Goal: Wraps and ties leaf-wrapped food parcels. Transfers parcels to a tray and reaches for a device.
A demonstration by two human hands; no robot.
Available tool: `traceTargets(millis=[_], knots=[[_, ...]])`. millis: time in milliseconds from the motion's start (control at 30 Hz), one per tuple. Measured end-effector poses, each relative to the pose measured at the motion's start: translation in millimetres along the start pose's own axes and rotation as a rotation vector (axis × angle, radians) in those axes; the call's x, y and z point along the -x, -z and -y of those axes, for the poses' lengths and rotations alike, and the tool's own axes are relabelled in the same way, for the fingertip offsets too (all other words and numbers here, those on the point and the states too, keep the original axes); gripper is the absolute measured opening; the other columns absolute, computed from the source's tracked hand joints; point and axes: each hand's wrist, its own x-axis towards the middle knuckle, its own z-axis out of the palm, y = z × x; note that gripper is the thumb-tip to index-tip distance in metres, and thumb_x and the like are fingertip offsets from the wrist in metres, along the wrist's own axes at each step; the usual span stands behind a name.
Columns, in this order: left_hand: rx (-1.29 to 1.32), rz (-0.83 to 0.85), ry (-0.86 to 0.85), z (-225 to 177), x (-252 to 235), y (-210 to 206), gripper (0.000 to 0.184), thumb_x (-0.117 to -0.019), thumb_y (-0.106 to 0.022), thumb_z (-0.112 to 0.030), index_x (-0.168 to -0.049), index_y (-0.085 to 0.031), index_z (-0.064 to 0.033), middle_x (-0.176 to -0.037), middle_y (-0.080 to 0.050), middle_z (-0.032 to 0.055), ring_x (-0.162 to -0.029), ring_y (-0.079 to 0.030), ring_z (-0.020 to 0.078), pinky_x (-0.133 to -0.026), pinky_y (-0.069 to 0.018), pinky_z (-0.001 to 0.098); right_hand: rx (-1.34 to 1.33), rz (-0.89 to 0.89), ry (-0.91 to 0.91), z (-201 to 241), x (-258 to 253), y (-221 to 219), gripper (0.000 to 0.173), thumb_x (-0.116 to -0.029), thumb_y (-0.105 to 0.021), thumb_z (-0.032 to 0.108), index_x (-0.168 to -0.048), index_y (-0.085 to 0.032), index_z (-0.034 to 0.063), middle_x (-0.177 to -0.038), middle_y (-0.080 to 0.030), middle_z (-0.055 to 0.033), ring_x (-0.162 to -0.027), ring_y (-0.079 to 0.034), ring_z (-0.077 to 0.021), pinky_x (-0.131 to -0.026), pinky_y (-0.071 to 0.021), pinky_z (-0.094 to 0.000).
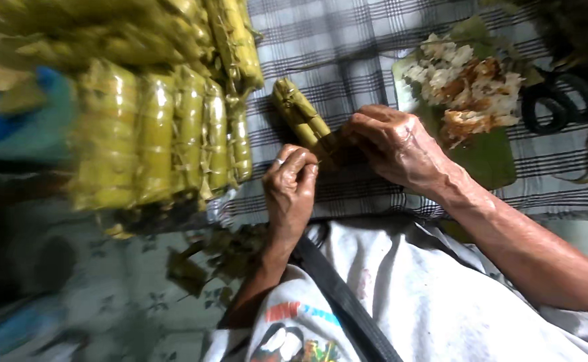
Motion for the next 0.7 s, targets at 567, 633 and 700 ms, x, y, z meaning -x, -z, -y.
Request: traceTargets(millis=[567, 633, 700], knots=[[0.033, 0.401, -0.163, 1, -71, 36, 0.007, -0.0873, -0.069, -0.003, -0.083, -0.074, -0.0050, -0.097, -0.070, 0.0046, -0.093, -0.066, 0.0059, -0.084, -0.0533, 0.0203, -0.035, 0.232, 0.238, 41, 9, 17, 0.018, -0.0982, -0.052, 0.016, -0.098, -0.067, 0.0074, -0.082, -0.062, -0.0053, -0.074, -0.064, -0.0189, -0.063, -0.0525, -0.0323], [-0.086, 0.361, -0.097, 0, -72, 40, 0.010, -0.0887, -0.067, -0.007, -0.081, -0.073, -0.0071, -0.100, -0.069, 0.0041, -0.096, -0.064, 0.0063, -0.084, -0.0514, 0.0219, -0.051, 0.209, 0.242, 41, -5, 1, 0.018, -0.0977, -0.054, 0.016, -0.101, -0.069, 0.0062, -0.085, -0.066, -0.0078, -0.076, -0.067, -0.0219, -0.063, -0.0547, -0.0351], [0.011, 0.298, 0.093, 0, -67, 44, 0.013, -0.0903, -0.063, -0.005, -0.079, -0.070, -0.0080, -0.106, -0.067, 0.0017, -0.102, -0.063, 0.0055, -0.087, -0.0512, 0.0219, -0.086, 0.161, 0.247, 40, -19, -11, 0.018, -0.0971, -0.054, 0.013, -0.099, -0.070, 0.0053, -0.086, -0.067, -0.0091, -0.079, -0.068, -0.0233, -0.065, -0.0552, -0.0360]])
